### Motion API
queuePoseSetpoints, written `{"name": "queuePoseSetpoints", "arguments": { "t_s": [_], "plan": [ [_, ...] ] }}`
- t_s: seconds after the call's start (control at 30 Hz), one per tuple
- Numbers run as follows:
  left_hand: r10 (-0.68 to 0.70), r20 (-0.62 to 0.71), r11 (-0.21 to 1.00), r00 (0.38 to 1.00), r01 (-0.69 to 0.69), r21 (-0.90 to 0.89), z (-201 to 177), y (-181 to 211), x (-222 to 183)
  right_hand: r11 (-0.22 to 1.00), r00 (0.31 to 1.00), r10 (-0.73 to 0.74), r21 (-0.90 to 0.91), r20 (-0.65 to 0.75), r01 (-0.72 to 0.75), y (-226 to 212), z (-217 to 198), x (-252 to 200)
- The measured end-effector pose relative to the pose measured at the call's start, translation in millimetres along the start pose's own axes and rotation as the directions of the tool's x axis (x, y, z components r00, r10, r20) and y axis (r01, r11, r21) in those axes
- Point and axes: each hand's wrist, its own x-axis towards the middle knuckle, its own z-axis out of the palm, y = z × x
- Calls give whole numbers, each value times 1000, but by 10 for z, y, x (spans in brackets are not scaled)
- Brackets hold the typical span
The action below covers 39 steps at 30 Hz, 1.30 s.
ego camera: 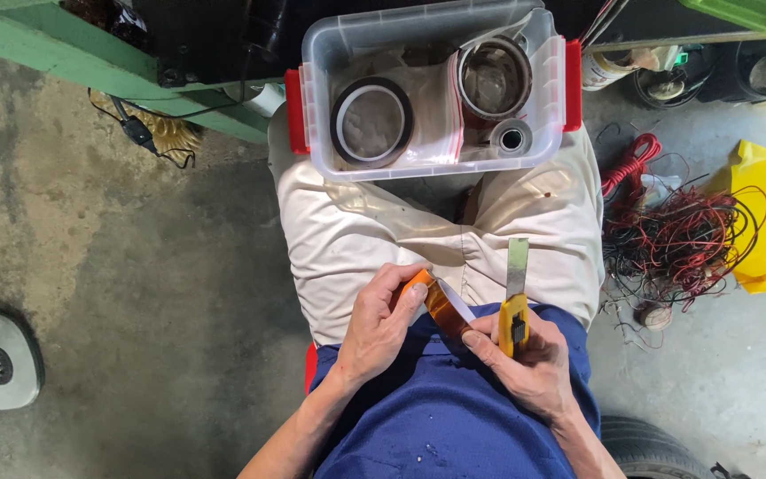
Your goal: Wrapping small cylindrical electronic components with tape and cutting it with a utility knife
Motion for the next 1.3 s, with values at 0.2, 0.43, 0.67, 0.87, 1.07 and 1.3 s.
{"name": "queuePoseSetpoints", "arguments": {
  "t_s": [0.2, 0.43, 0.67, 0.87, 1.07, 1.3],
  "plan": [
    [5, -31, 999, 1000, -6, -35, 25, -12, -1, 1000, 1000, -15, -4, -18, 15, 57, 13, 6],
    [-123, -10, 991, 992, 122, -52, 7, 1, 12, 998, 999, -21, 53, -30, 23, 54, 16, -4],
    [-127, 54, 984, 990, 132, -117, 0, -54, 27, 999, 998, -31, 39, -51, 33, 53, 13, -15],
    [-243, 51, 949, 969, 248, -196, -103, 231, 31, 991, 994, -100, 83, -47, 104, 40, 17, -18],
    [-236, -3, 968, 972, 234, -91, -51, 150, 48, 979, 981, -193, 72, 17, 191, 21, 28, -27],
    [-13, 12, 995, 1000, 12, 95, -16, 102, 35, 983, 989, -147, -109, 25, 149, 111, 41, -8]
  ]
}}
